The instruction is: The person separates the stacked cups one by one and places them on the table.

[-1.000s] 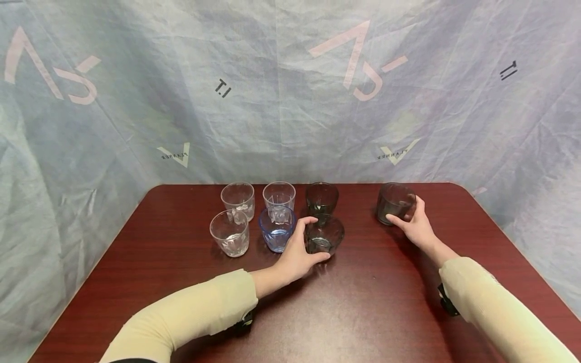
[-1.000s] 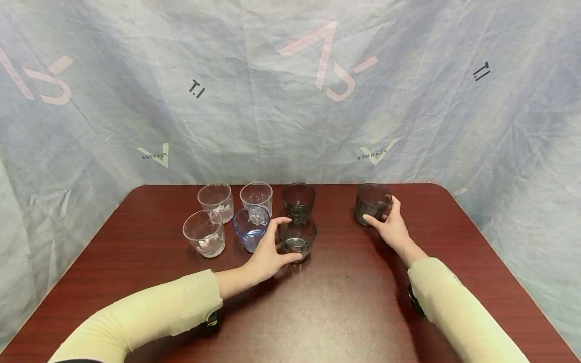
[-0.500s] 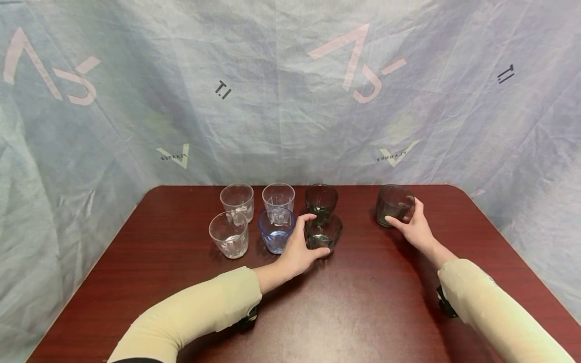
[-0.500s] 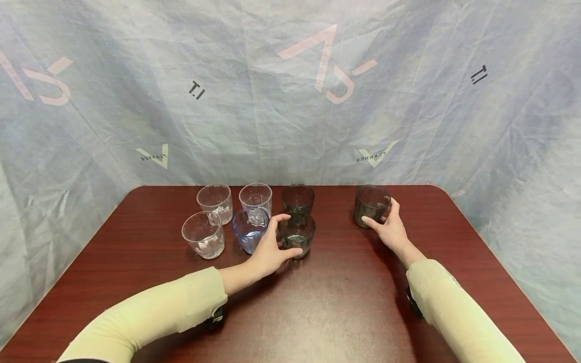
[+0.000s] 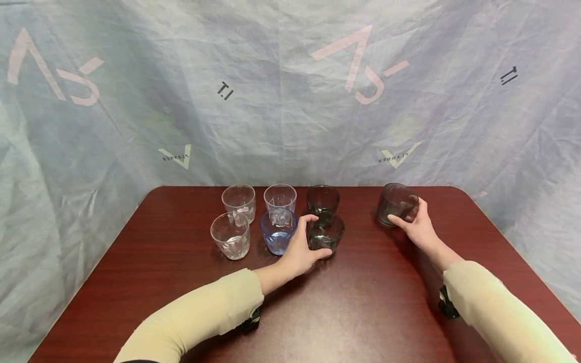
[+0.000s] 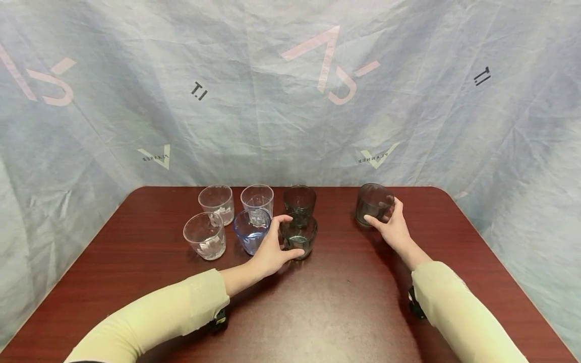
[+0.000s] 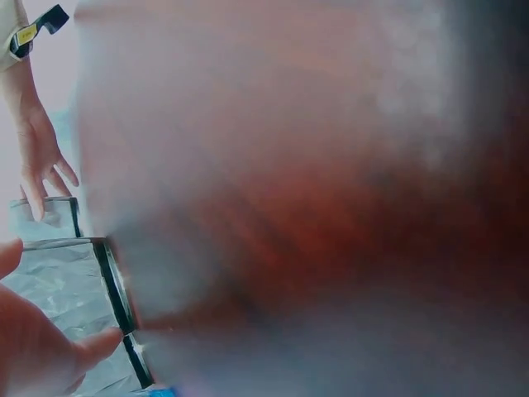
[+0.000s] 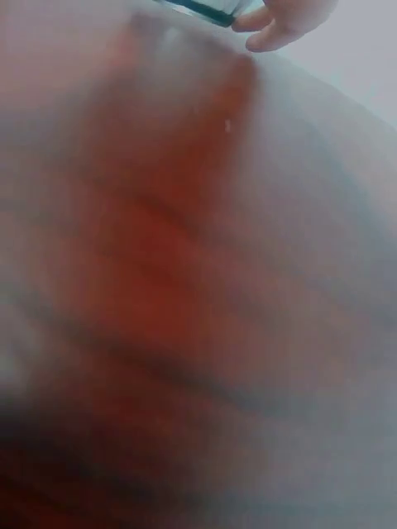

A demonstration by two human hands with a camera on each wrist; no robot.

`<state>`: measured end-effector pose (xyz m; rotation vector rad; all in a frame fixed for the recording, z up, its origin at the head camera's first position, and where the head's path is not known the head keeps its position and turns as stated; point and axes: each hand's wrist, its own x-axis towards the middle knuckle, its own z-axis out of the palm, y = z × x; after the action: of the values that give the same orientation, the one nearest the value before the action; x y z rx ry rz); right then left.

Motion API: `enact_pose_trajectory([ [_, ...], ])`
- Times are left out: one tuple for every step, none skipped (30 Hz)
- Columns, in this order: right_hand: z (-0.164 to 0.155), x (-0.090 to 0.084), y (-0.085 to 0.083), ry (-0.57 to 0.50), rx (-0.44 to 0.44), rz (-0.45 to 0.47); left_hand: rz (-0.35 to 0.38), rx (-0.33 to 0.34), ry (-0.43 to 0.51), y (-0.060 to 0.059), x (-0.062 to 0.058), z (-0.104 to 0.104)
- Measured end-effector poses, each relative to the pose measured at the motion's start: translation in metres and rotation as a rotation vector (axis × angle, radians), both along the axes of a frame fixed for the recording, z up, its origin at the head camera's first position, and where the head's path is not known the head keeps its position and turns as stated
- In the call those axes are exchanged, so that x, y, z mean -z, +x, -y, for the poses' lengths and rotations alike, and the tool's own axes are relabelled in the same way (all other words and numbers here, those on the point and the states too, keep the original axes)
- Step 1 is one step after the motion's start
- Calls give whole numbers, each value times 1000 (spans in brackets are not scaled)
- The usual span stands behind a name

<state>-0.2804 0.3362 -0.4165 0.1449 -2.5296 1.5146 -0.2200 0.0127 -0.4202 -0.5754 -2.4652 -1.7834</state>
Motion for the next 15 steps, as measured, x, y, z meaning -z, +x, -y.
enact_pose_trajectory([
  [0,-2,0,-9,-3,-14,0,-1,0,0,0,0],
  [1,-5,1,-16,-6,-26,6,-3,0,0,1,0],
  [1,-7,1,-25,-11,-41,1,-4,0,0,1,0],
  [1,-11,2,-20,-14,-57,2,-5,-2,0,1,0],
  [1,-13,3,-19,-16,-76,2,-4,-2,0,1,0],
  [1,-17,4,-15,-17,-92,1,-4,-4,0,1,-1],
  [1,-20,5,-16,-21,-105,1,-3,-7,0,1,-1],
  [1,-23,6,-10,-25,-113,2,-4,-8,0,0,-1],
  [1,-27,8,-7,-34,-114,4,-3,-7,0,0,-1],
  [1,-30,10,4,-44,-110,10,-3,-9,0,0,-1],
  [1,-33,13,15,-54,-105,9,-3,-7,0,0,-1],
  [2,-37,15,18,-68,-101,9,-4,-7,0,0,-1],
  [3,-39,18,22,-84,-97,4,-4,-5,0,0,-1],
  [4,-42,20,25,-103,-95,3,-4,-4,0,1,-1],
  [6,-44,23,22,-126,-94,0,-2,-1,-1,1,0],
])
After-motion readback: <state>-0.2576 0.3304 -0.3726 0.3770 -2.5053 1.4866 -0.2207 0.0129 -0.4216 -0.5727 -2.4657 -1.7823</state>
